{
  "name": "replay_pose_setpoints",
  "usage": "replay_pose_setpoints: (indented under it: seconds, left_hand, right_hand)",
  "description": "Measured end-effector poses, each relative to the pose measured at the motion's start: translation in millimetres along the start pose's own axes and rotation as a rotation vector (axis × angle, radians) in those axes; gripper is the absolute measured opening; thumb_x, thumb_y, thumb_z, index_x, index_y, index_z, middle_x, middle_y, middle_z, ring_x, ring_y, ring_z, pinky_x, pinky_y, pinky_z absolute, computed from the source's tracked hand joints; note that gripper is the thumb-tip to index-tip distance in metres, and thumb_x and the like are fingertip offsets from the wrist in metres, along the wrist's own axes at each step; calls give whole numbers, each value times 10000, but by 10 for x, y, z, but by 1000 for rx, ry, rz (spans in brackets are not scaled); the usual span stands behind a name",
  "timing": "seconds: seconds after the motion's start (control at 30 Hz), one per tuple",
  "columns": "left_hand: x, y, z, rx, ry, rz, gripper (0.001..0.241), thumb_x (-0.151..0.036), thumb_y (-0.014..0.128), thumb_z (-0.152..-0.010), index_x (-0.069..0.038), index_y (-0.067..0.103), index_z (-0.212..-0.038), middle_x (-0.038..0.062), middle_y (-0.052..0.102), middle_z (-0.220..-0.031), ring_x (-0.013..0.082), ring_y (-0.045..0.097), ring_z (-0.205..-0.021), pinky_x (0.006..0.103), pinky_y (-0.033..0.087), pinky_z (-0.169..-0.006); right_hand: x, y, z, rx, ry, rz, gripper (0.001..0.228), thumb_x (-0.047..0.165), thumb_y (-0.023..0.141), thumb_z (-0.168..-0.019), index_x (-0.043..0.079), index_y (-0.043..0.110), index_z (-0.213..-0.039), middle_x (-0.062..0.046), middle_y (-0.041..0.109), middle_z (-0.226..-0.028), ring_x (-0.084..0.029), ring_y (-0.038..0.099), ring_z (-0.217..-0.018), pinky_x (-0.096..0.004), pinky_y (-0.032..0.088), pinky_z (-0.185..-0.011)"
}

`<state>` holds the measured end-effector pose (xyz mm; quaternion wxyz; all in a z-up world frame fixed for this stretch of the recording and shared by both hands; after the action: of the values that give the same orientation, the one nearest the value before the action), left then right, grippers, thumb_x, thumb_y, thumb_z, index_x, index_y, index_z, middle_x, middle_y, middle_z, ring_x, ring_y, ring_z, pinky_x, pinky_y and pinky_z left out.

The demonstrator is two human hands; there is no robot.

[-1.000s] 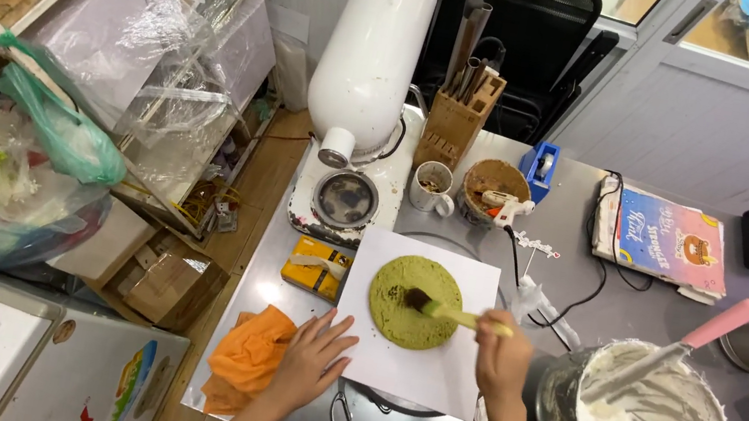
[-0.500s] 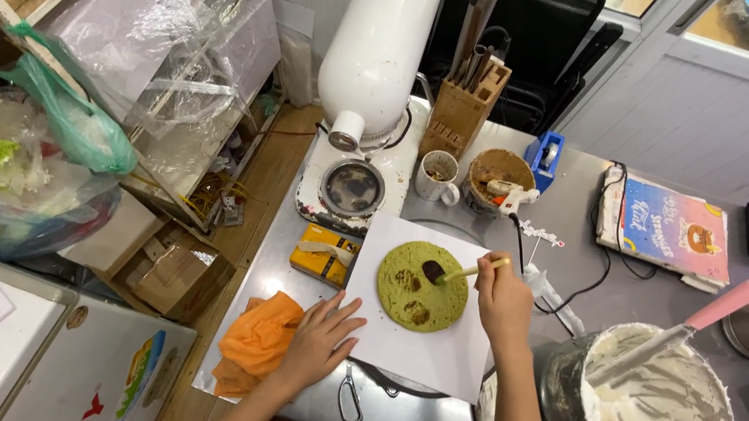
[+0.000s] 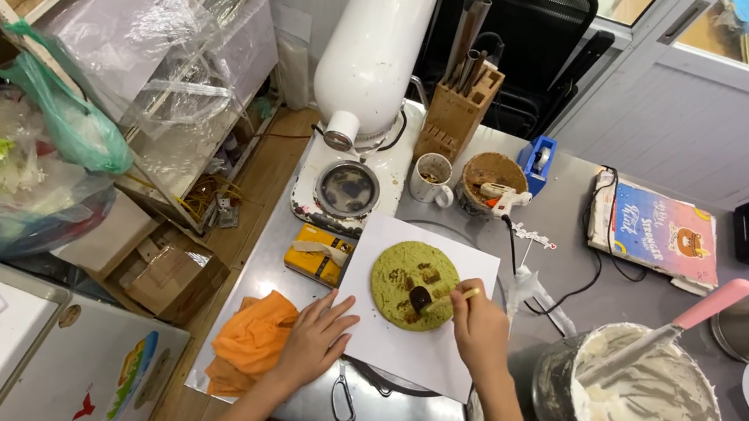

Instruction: Preparing a cake base by unpacking components and applying a layer of cream.

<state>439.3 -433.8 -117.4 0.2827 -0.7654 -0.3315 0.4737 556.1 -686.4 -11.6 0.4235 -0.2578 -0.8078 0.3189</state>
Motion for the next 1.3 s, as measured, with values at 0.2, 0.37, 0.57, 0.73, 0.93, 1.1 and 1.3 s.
replay_pose_setpoints:
  seconds: [0.2,0.37,0.57,0.73,0.93,1.1,1.3]
  left_hand:
    - [12,14,-20,-30,13,-12,299,-198,630,-952,-116,692,-1233,77,535,-1520,356,372,-1470,554,327,-1149]
    - [-35,-13,-8,-66,16,-5,301,-184,636,-940,-117,685,-1229,80,542,-1511,365,386,-1464,544,343,-1142]
    - [-4,-4,-10,-105,38,-13,304,-163,649,-917,-114,688,-1214,85,553,-1501,378,396,-1457,543,361,-1133]
    - [-15,-4,-8,-114,44,22,307,-145,646,-908,-102,689,-1209,89,563,-1493,384,406,-1457,531,382,-1117]
    - [-28,-2,-23,-120,36,37,303,-132,636,-904,-100,699,-1199,86,577,-1477,385,411,-1452,515,390,-1108]
    - [-5,-8,-38,-119,18,36,298,-120,626,-894,-97,705,-1181,91,577,-1476,381,414,-1444,502,387,-1107]
    - [-9,-4,-18,-129,19,36,297,-122,624,-898,-104,704,-1183,83,578,-1477,374,414,-1448,498,387,-1109]
  right_hand:
    - [39,-231,-353,-20,291,-134,271,304,486,-1076,81,629,-1018,-79,685,-638,-250,675,-541,-385,500,-531]
    - [-54,256,-537,11,204,-211,252,296,473,-1089,76,596,-1076,-76,694,-688,-230,694,-591,-369,517,-561]
    - [109,334,-443,156,187,-203,255,321,477,-1071,108,617,-1086,-71,718,-701,-229,715,-598,-356,539,-571]
    - [213,186,-244,203,91,-199,262,327,479,-1060,109,618,-1105,-71,716,-674,-257,701,-600,-380,518,-589]
    - [159,113,-330,262,70,-98,248,327,543,-1008,103,642,-1044,-79,690,-615,-267,698,-597,-405,525,-582]
    - [-97,49,-1124,-2,167,-232,255,331,529,-1053,100,636,-1034,-92,698,-659,-267,708,-590,-406,532,-590]
    - [-518,703,-2045,4,186,-92,280,361,541,-1061,98,603,-1136,-137,743,-816,-360,715,-836,-477,517,-745]
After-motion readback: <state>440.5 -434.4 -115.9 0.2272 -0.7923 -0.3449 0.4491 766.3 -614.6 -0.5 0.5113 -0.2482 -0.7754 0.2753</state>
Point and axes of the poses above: each hand's wrist, its own z-axis away from the middle knuckle, its own y-axis out of the palm, x = y × z, the point moved 5 cm from there along -z, towards the middle knuckle
